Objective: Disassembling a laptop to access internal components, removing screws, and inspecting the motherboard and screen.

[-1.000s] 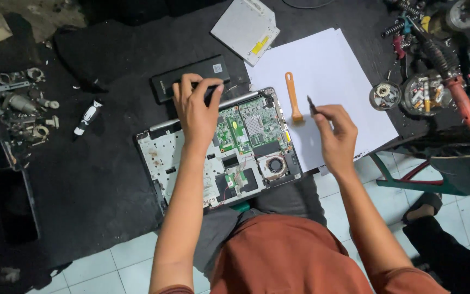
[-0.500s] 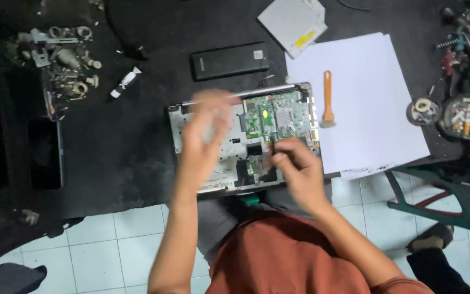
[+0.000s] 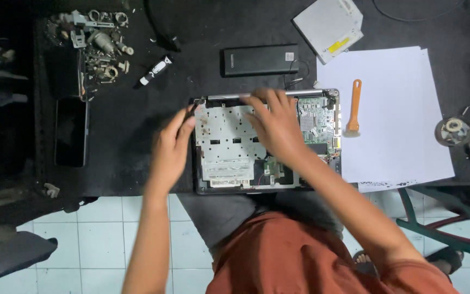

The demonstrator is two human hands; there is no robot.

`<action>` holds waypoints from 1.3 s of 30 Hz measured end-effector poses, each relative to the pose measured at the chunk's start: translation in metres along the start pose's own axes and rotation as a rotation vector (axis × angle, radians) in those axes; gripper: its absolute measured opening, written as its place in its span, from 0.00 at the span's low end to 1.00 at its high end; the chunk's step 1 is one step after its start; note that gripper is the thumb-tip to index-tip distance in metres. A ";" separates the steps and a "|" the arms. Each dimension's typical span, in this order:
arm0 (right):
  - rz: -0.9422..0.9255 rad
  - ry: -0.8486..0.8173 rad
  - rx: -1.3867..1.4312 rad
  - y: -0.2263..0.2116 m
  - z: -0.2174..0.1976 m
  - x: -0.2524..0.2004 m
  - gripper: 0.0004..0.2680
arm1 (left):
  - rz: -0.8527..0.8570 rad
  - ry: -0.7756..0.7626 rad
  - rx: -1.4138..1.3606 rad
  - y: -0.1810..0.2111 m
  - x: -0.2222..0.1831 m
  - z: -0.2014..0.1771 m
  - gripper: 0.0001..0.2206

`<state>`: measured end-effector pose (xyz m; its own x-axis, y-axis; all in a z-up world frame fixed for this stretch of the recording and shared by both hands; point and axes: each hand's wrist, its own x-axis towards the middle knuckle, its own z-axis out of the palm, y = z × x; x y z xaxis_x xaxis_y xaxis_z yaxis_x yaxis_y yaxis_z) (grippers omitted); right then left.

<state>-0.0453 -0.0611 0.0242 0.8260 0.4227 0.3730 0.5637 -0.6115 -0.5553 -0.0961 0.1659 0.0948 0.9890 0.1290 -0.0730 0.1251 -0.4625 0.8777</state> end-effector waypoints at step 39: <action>-0.053 0.104 -0.077 0.058 0.032 0.054 0.03 | 0.435 -0.158 0.459 -0.080 0.073 -0.024 0.08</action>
<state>0.0316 -0.0527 -0.0119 0.7891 0.3868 0.4771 0.6020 -0.6412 -0.4758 -0.0360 0.2334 0.0310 0.9523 -0.2689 0.1443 -0.3029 -0.7757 0.5536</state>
